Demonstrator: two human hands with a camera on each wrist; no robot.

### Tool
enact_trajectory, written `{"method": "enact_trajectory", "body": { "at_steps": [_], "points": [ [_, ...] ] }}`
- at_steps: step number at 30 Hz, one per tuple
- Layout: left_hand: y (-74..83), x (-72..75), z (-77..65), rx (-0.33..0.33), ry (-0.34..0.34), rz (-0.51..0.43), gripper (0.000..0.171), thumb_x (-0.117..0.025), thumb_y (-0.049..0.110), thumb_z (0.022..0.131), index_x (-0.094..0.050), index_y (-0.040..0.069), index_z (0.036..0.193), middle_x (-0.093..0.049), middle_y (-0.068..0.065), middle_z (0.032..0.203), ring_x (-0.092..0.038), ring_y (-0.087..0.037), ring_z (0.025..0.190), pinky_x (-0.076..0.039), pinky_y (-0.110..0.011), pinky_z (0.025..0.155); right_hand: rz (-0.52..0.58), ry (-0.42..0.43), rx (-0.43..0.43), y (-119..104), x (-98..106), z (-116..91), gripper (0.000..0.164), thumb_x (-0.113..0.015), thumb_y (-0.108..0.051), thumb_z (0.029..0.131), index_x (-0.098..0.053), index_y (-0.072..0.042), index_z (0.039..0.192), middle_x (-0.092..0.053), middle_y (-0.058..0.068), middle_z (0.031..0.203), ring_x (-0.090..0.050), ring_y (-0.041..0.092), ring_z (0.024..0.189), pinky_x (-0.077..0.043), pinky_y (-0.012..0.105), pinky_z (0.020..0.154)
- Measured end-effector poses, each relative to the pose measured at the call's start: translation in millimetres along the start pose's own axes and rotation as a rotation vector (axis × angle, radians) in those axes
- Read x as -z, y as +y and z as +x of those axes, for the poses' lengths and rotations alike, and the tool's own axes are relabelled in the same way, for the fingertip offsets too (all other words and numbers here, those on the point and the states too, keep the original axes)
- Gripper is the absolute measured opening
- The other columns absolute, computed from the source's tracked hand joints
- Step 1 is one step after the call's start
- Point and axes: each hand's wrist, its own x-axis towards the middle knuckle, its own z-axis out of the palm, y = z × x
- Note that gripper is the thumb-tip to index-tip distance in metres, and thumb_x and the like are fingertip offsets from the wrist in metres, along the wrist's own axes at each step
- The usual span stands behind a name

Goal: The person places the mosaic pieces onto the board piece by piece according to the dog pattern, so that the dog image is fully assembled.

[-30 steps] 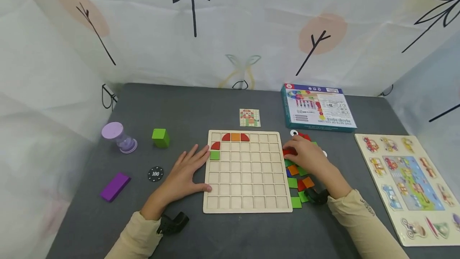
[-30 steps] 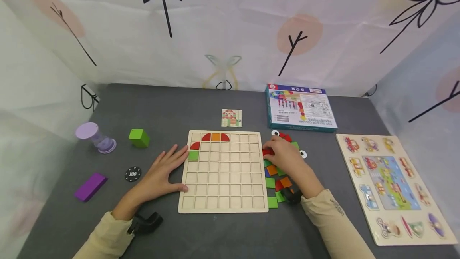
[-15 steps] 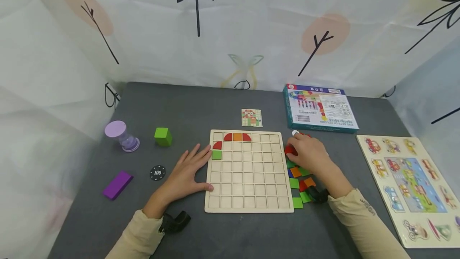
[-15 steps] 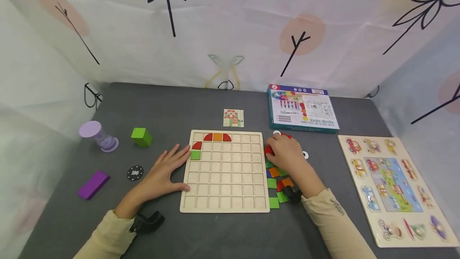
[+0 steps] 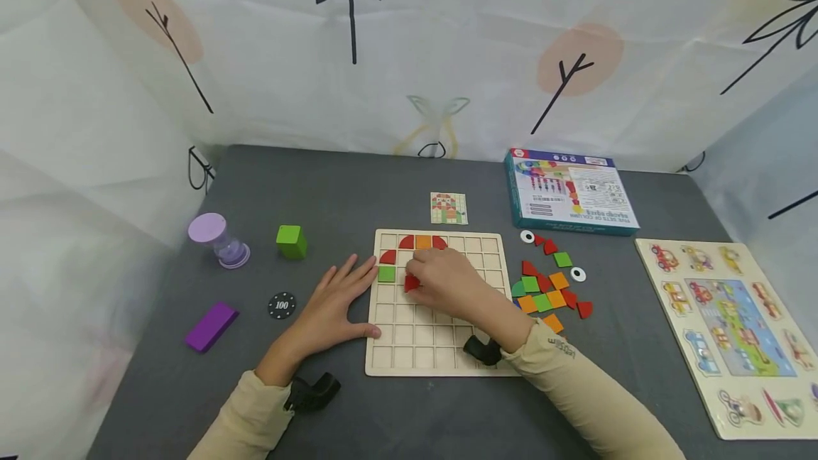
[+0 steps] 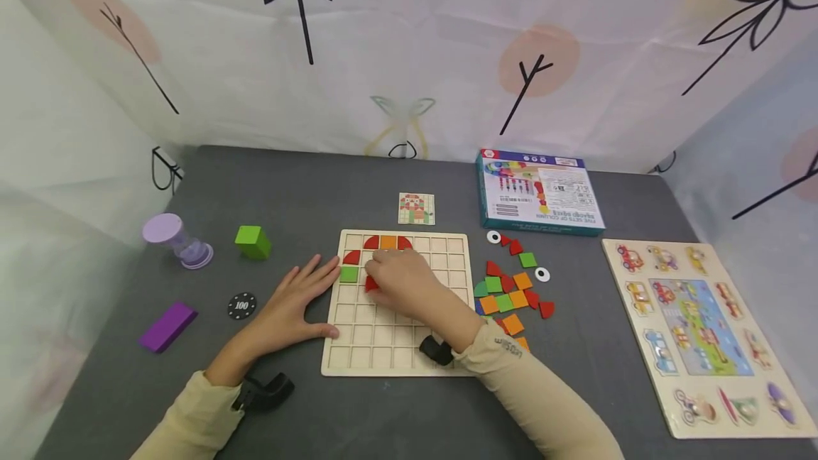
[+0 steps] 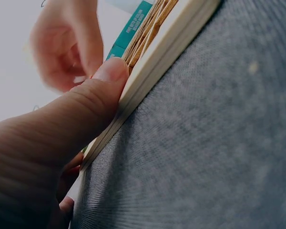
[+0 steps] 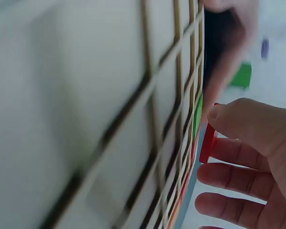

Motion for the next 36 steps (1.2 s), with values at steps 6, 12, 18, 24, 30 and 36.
{"method": "enact_trajectory", "body": {
  "at_steps": [6, 12, 18, 24, 30, 36],
  "points": [
    [0.6, 0.7, 0.4, 0.002, -0.001, -0.011, 0.099, -0.071, 0.055, 0.063, -0.026, 0.014, 0.141, -0.019, 0.001, 0.148, -0.008, -0.025, 0.136, -0.003, -0.05, 0.106, -0.094, -0.079, 0.038, -26, -5, 21, 0.02, -0.063, -0.035, 0.079, -0.064, -0.019, 0.09, -0.057, -0.005, 0.087, -0.056, 0.013, 0.078, -0.045, 0.031, 0.065],
    [2.0, 2.1, 1.0, -0.01, 0.007, -0.011, 0.099, -0.071, 0.054, 0.063, -0.027, 0.013, 0.141, -0.02, 0.001, 0.147, -0.009, -0.026, 0.136, -0.003, -0.05, 0.106, -0.144, -0.121, 0.038, -34, -6, 26, 0.026, -0.062, -0.038, 0.08, -0.063, -0.019, 0.099, -0.059, -0.004, 0.093, -0.057, 0.013, 0.083, -0.045, 0.031, 0.065],
    [1.3, 1.2, 0.7, -0.008, 0.009, -0.011, 0.099, -0.071, 0.055, 0.062, -0.025, 0.016, 0.141, -0.02, 0.002, 0.147, -0.009, -0.025, 0.136, -0.003, -0.05, 0.106, -0.135, -0.097, 0.038, -34, -7, 28, 0.023, -0.065, -0.036, 0.078, -0.062, -0.021, 0.096, -0.059, -0.004, 0.092, -0.057, 0.014, 0.08, -0.046, 0.032, 0.066],
    [-0.2, 0.8, -0.3, 0.0, 0.007, -0.008, 0.099, -0.07, 0.057, 0.062, -0.025, 0.02, 0.141, -0.019, 0.003, 0.148, -0.008, -0.024, 0.136, -0.003, -0.05, 0.106, -0.128, -0.106, 0.032, -37, -8, 32, 0.03, -0.064, -0.037, 0.08, -0.062, -0.021, 0.105, -0.06, -0.003, 0.094, -0.058, 0.014, 0.084, -0.047, 0.032, 0.068],
    [-1.3, 0.3, -0.8, -0.005, 0.008, -0.011, 0.098, -0.069, 0.058, 0.062, -0.026, 0.02, 0.141, -0.019, 0.003, 0.148, -0.008, -0.025, 0.137, -0.003, -0.05, 0.106, -0.102, -0.112, 0.033, -38, -8, 34, 0.029, -0.065, -0.033, 0.079, -0.062, -0.022, 0.106, -0.059, -0.003, 0.096, -0.058, 0.013, 0.085, -0.047, 0.032, 0.069],
    [-0.4, 0.9, -0.4, -0.009, 0.009, -0.017, 0.097, -0.07, 0.057, 0.062, -0.027, 0.019, 0.141, -0.019, 0.002, 0.148, -0.008, -0.025, 0.136, -0.003, -0.05, 0.106, -0.023, -0.077, 0.041, -35, -11, 31, 0.027, -0.068, -0.033, 0.076, -0.063, -0.024, 0.101, -0.059, -0.006, 0.094, -0.057, 0.009, 0.082, -0.045, 0.03, 0.064]
  ]
}}
